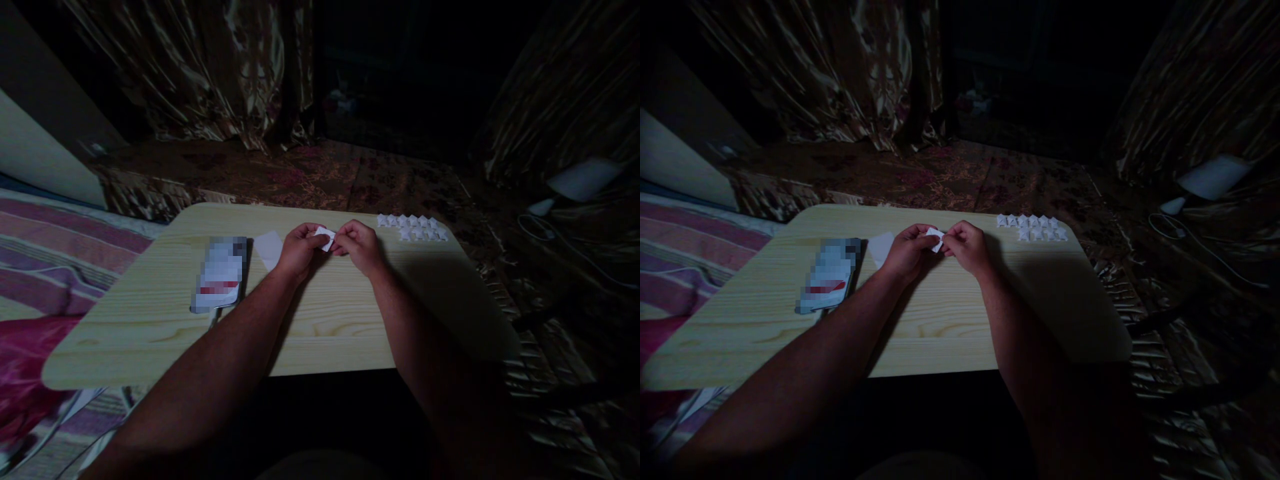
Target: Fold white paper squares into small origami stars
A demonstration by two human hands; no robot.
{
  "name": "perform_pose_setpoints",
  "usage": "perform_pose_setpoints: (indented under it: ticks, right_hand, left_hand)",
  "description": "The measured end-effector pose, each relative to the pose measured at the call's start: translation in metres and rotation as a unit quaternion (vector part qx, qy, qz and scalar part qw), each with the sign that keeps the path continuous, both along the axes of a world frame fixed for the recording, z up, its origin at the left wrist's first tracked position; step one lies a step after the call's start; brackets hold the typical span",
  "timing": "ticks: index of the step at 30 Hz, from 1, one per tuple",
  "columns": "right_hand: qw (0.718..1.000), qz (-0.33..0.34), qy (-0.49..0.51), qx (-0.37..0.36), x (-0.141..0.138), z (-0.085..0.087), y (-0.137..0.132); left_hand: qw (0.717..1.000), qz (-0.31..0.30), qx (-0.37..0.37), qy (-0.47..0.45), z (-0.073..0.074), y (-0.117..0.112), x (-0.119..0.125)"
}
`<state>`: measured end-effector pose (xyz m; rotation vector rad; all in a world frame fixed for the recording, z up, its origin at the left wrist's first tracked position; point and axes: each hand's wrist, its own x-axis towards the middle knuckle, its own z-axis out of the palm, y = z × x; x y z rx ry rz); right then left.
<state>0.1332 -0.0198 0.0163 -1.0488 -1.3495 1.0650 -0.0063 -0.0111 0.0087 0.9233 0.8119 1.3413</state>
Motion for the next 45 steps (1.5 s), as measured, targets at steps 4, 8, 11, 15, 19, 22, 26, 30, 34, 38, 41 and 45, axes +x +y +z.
perform_pose_setpoints:
  ticks: [4, 8, 11, 15, 19, 22, 26, 30, 34, 38, 41, 45]
  right_hand:
    - [0.998, -0.013, -0.004, -0.06, -0.0018, -0.001, 0.0036]
    - [0.997, -0.009, -0.008, -0.076, -0.0033, -0.0015, 0.0039]
    - [0.997, -0.014, -0.005, -0.075, -0.0038, -0.0016, 0.0029]
    - [0.997, -0.02, -0.003, -0.068, -0.0039, -0.0034, 0.0036]
    - [0.998, -0.019, 0.001, -0.065, -0.004, -0.0043, 0.0044]
    - [0.998, -0.022, 0.006, -0.061, -0.0044, -0.0032, 0.0041]
    - [0.997, -0.034, 0.021, -0.065, -0.0052, -0.002, 0.0039]
    - [0.997, -0.04, 0.027, -0.061, -0.0054, -0.0025, 0.0046]
    - [0.997, -0.041, 0.033, -0.055, -0.0052, -0.0033, 0.0054]
    - [0.997, -0.04, 0.033, -0.054, -0.0051, -0.0035, 0.0055]
    - [0.998, -0.037, 0.029, -0.051, -0.0052, -0.0036, 0.0051]
    - [0.998, -0.033, 0.031, -0.047, -0.0056, -0.0037, 0.005]
  left_hand:
    - [0.999, 0.025, 0.025, 0.015, -0.0033, 0.0019, 0.0004]
    - [0.998, 0.032, 0.035, 0.031, -0.0059, 0.0036, 0.0002]
    - [0.998, 0.035, 0.03, 0.04, -0.0063, 0.0039, 0.0]
    - [0.997, 0.047, 0.029, 0.048, -0.0063, 0.0036, -0.0001]
    - [0.997, 0.051, 0.032, 0.047, -0.0066, 0.0032, -0.0003]
    - [0.997, 0.057, 0.026, 0.044, -0.0056, 0.0023, 0.0002]
    - [0.997, 0.059, 0.019, 0.038, -0.0035, 0.0009, 0.001]
    - [0.997, 0.058, 0.012, 0.042, -0.0035, 0.0009, 0.0018]
    - [0.997, 0.064, 0.021, 0.043, -0.0044, 0.0008, 0.0027]
    - [0.997, 0.06, 0.021, 0.036, -0.0041, 0.0, 0.0031]
    - [0.998, 0.058, 0.019, 0.034, -0.0035, -0.0003, 0.0032]
    - [0.998, 0.06, 0.022, 0.03, -0.0034, 0.0001, 0.0035]
